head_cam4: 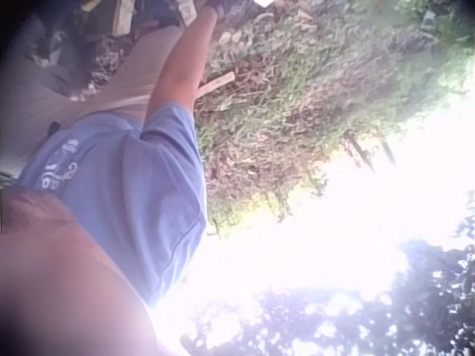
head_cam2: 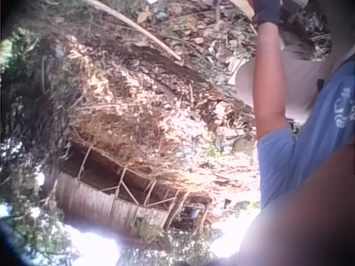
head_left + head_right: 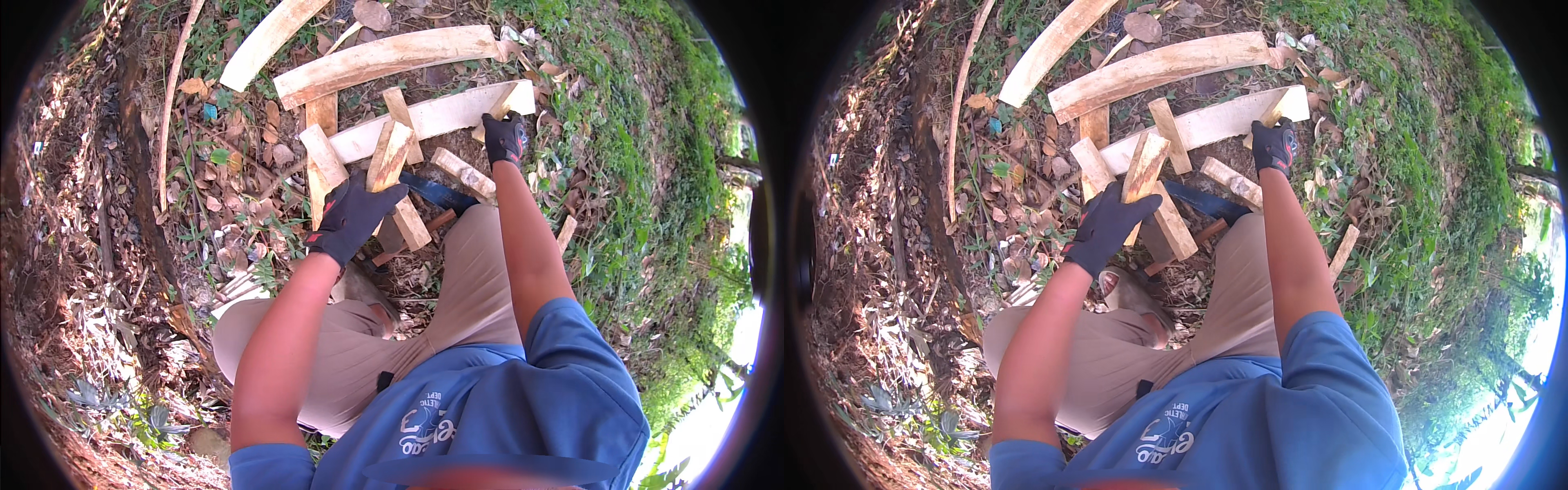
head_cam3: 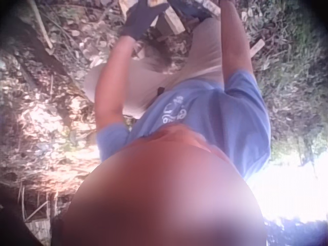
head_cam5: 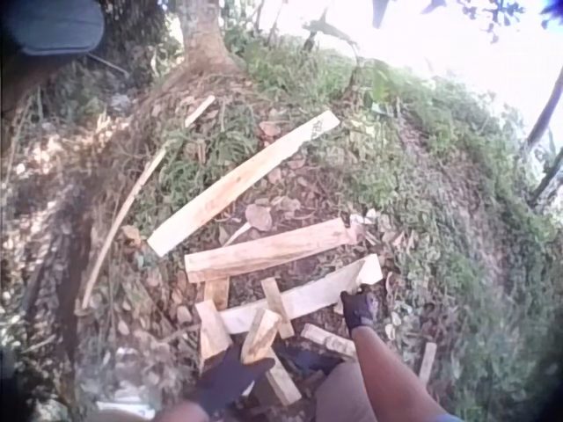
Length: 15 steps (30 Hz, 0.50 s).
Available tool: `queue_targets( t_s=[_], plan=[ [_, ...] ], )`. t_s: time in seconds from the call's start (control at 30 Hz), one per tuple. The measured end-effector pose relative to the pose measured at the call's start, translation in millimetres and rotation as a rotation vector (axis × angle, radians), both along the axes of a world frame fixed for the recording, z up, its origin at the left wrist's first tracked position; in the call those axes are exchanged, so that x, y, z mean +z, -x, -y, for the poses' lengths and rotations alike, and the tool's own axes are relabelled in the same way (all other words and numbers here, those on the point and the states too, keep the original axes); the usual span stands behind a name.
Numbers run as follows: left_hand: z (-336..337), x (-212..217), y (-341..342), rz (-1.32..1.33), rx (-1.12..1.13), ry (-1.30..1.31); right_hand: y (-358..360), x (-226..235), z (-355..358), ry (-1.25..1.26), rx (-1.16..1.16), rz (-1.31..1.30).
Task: The person picks up, turns over, and arranges wood planks on a makeshift wooden structure outdoors.
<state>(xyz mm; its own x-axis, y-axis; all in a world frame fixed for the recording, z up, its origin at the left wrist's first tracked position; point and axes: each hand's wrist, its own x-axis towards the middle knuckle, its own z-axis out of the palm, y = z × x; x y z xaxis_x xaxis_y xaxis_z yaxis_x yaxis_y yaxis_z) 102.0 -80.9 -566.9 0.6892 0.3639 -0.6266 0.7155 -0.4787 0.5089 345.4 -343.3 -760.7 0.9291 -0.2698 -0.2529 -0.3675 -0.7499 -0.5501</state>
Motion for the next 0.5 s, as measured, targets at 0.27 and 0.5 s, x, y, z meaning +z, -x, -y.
queue_targets(
  t_s=[0.27, 0.5],
  plan=[
    [-4, 7, 3, -0.005, 0.019, 0.144, -7, -18, 30, -0.484, 0.142, 0.162],
    [1, 11, 3, 0.043, -0.034, 0.04, -20, -58, 54, -1.173, 0.157, -0.067]
  ],
)
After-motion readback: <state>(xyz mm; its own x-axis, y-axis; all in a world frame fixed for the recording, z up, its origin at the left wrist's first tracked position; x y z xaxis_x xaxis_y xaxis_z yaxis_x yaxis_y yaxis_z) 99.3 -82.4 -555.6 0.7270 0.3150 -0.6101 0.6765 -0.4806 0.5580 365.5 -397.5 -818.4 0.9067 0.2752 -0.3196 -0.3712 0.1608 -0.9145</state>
